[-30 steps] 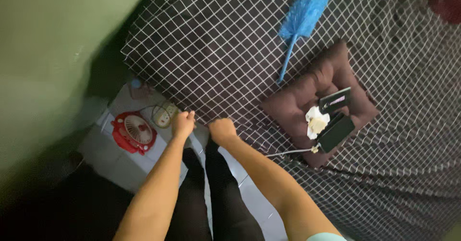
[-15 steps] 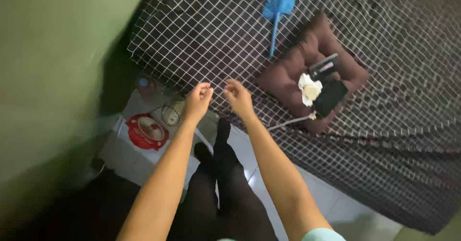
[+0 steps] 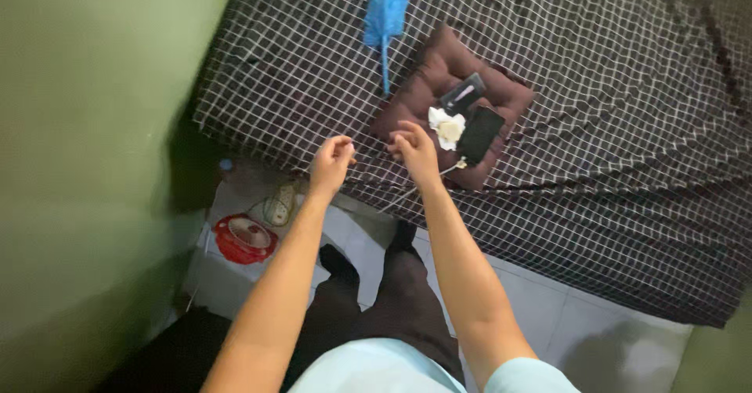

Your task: The person picks up a duster and cleans the surface of a bed covered with a checkered sheet, including moving a pillow to dust beneath it and then adjusting the corners of the sheet.

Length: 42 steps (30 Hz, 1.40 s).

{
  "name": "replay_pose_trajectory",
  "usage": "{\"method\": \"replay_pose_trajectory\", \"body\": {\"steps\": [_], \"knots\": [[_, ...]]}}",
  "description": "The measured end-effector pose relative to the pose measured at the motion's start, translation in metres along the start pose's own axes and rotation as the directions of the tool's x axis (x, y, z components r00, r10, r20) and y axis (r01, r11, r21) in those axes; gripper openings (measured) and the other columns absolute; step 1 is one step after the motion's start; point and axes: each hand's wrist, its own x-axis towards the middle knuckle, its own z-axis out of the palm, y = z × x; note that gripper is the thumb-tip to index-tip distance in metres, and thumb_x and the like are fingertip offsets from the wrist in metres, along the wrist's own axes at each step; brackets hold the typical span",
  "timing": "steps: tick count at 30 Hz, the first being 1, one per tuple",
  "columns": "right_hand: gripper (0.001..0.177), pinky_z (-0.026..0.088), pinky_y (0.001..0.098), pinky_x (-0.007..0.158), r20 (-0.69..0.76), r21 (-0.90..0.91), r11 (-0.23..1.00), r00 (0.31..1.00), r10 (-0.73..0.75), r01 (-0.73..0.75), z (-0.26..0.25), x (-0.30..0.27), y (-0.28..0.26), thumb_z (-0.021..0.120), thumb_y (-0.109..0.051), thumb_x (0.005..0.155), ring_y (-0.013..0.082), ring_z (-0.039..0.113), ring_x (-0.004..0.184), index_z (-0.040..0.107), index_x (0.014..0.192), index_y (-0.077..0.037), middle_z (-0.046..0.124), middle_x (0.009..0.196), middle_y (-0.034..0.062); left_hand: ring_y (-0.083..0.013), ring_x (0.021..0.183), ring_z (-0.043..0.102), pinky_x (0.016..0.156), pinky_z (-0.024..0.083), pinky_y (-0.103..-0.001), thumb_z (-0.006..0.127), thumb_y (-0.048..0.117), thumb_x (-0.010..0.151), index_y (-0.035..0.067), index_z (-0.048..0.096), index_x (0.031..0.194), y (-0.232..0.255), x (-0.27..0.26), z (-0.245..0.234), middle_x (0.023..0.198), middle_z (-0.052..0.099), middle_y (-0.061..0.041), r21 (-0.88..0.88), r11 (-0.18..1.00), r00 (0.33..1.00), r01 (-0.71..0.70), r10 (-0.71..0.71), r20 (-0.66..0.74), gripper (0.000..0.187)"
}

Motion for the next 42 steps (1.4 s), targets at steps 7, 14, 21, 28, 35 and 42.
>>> {"method": "replay_pose_trajectory", "body": {"steps": [7, 14, 21, 28, 35, 42], "knots": [[0.048, 0.057, 0.0257, 0.069, -0.075, 0.075, 0.997, 0.997, -0.008, 0.014, -0.105, 0.033, 0.011, 0.063, -0.009, 0.098, 0.0153, 0.073, 0.086, 0.052, 0.144, -0.005, 0.073, 0.114, 0.0140, -0.0135, 0.079, 0.072, 0.072, 0.058, -0.028, 0.065, 0.021, 0.100, 0.005, 0.067, 0.119, -0.005, 0.035, 0.075, 0.095, 0.073, -0.005, 0.102, 0.995, 1.000, -0.016, 0.013, 0.028, 0.025], [0.061, 0.055, 0.0262, 0.066, -0.231, -0.065, 0.990, 0.967, 0.104, -0.122, -0.228, 0.075, 0.047, 0.070, -0.010, 0.093, 0.0164, 0.072, 0.081, 0.044, 0.147, -0.006, 0.073, 0.110, 0.0153, -0.0216, 0.091, 0.073, 0.080, 0.057, -0.035, 0.070, 0.027, 0.093, 0.008, 0.063, 0.127, -0.011, 0.095, 0.156, 0.106, 0.073, -0.009, 0.318, 0.941, 0.992, 0.116, -0.123, 0.004, 0.039], [0.055, 0.056, 0.0307, 0.089, -0.419, -0.180, 0.982, 0.908, -0.022, -0.060, -0.325, 0.089, 0.112, 0.070, -0.009, 0.093, 0.0199, 0.069, 0.108, 0.051, 0.144, -0.003, 0.070, 0.123, 0.0134, -0.0394, 0.133, 0.051, 0.111, 0.042, -0.047, 0.077, 0.027, 0.086, 0.008, 0.056, 0.138, -0.053, 0.150, 0.200, 0.141, 0.056, -0.021, 0.635, 0.770, 0.989, -0.061, 0.130, -0.063, 0.059], [0.057, 0.053, 0.0321, 0.094, -0.536, -0.084, 0.963, 0.826, 0.174, -0.257, -0.349, 0.092, 0.168, 0.075, -0.013, 0.089, 0.0194, 0.063, 0.110, 0.053, 0.140, -0.006, 0.065, 0.127, 0.0138, -0.0414, 0.134, 0.048, 0.108, 0.040, -0.050, 0.076, 0.035, 0.086, 0.004, 0.048, 0.145, -0.086, 0.172, 0.212, 0.146, 0.051, -0.023, 0.762, 0.646, 0.994, 0.052, 0.043, -0.104, 0.072], [0.063, 0.051, 0.0316, 0.098, -0.514, -0.214, 0.940, 0.849, 0.124, -0.266, -0.329, 0.093, 0.159, 0.074, -0.017, 0.096, 0.0193, 0.063, 0.117, 0.045, 0.148, 0.002, 0.063, 0.132, 0.0149, -0.0435, 0.125, 0.057, 0.103, 0.045, -0.052, 0.070, 0.050, 0.094, 0.009, 0.047, 0.150, -0.079, 0.194, 0.218, 0.138, 0.059, -0.024, 0.840, 0.510, 0.983, 0.186, -0.097, -0.159, 0.074], [0.054, 0.052, 0.0304, 0.100, -0.470, -0.022, 0.995, 0.879, 0.077, -0.099, -0.314, 0.091, 0.152, 0.064, -0.005, 0.098, 0.0204, 0.065, 0.119, 0.046, 0.148, 0.005, 0.066, 0.134, 0.0166, -0.0437, 0.113, 0.064, 0.092, 0.051, -0.054, 0.074, 0.041, 0.089, 0.012, 0.055, 0.138, -0.057, 0.212, 0.213, 0.122, 0.068, -0.021, 0.815, 0.574, 0.994, 0.079, -0.110, -0.018, 0.060]]}}
